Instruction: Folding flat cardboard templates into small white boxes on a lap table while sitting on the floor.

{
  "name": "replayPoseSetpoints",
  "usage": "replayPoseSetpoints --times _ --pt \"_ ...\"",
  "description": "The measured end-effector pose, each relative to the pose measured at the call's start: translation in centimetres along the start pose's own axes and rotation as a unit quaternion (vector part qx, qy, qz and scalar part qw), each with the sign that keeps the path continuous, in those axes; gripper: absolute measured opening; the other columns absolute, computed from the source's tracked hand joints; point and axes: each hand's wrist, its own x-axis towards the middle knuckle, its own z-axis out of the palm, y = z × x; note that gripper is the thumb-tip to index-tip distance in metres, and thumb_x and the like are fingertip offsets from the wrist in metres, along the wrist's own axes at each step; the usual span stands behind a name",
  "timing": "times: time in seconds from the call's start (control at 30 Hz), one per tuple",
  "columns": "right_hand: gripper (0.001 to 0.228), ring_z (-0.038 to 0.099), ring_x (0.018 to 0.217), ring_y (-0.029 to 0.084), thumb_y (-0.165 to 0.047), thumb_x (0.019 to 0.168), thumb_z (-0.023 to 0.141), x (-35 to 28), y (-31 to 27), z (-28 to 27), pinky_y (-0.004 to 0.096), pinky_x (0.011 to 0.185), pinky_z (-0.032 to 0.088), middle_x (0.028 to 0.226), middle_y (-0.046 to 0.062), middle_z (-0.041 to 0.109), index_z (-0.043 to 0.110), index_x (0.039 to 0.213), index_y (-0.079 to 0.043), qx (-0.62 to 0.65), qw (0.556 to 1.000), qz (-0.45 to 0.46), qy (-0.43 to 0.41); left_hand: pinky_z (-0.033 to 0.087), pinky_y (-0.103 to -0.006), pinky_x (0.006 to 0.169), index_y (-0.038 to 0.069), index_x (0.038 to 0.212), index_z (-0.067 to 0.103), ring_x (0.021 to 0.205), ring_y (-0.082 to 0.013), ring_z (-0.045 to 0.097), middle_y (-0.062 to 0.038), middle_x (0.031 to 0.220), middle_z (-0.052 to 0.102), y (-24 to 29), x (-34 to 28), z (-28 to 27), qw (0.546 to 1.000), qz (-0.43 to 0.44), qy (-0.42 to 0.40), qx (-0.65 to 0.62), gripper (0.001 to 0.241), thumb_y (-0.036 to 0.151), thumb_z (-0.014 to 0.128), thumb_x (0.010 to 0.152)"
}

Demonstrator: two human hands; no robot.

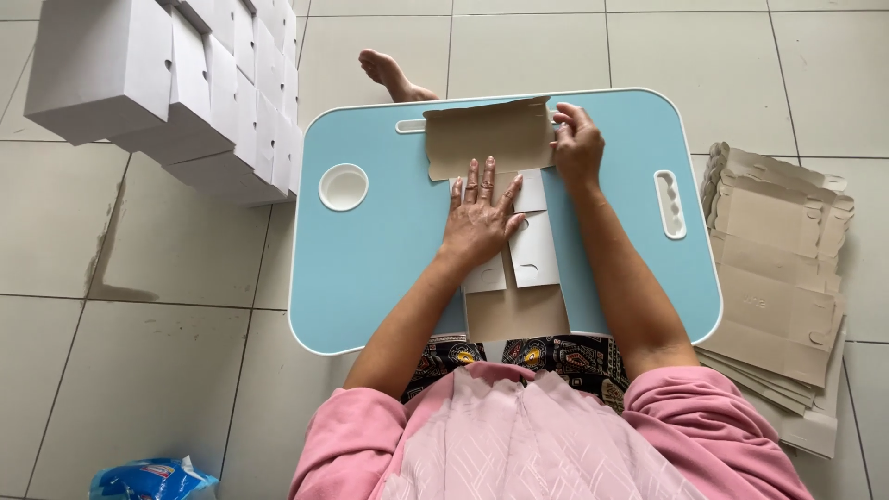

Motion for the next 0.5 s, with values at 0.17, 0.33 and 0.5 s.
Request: replayPoseSetpoints --times 0.17,0.33,0.5 --pt "0.028 0.066 0.078 0.006 0.003 0.098 0.048 0.5 -2.4 -0.7 0.013 0.063 0.059 0.098 0.010 0.073 0.071 0.116 -0.001 0.206 0.968 0.141 0.007 0.015 -0.0629 0.121 0.033 0.159 0.031 0.155 -0.0448 0.011 -0.024 0.166 0.021 0.2 0.0 0.0 1.000 -0.004 0.003 -0.002 0.064 0.061 0.040 0.102" --pt "0.025 0.065 0.071 0.005 -0.001 0.099 0.059 1.4 -3.0 0.0 0.014 0.058 0.057 0.089 0.008 0.073 0.074 0.119 -0.003 0.228 0.964 0.119 -0.060 0.014 -0.0646 0.121 0.033 0.159 0.031 0.155 -0.0460 0.010 -0.024 0.166 0.021 0.1 0.2 0.8 1.000 -0.018 -0.006 -0.010 0.065 0.061 0.042 0.101" --pt "0.028 0.060 0.083 0.009 -0.012 0.109 0.051 1.5 -1.0 2.3 0.027 0.071 0.055 0.097 0.011 0.069 0.071 0.128 -0.004 0.158 0.987 0.035 0.000 0.018 -0.0658 0.119 0.032 0.158 0.035 0.154 -0.0486 0.016 -0.026 0.164 0.025 0.1 0.1 1.1 1.000 -0.016 0.015 -0.006 0.064 0.058 0.046 0.100"
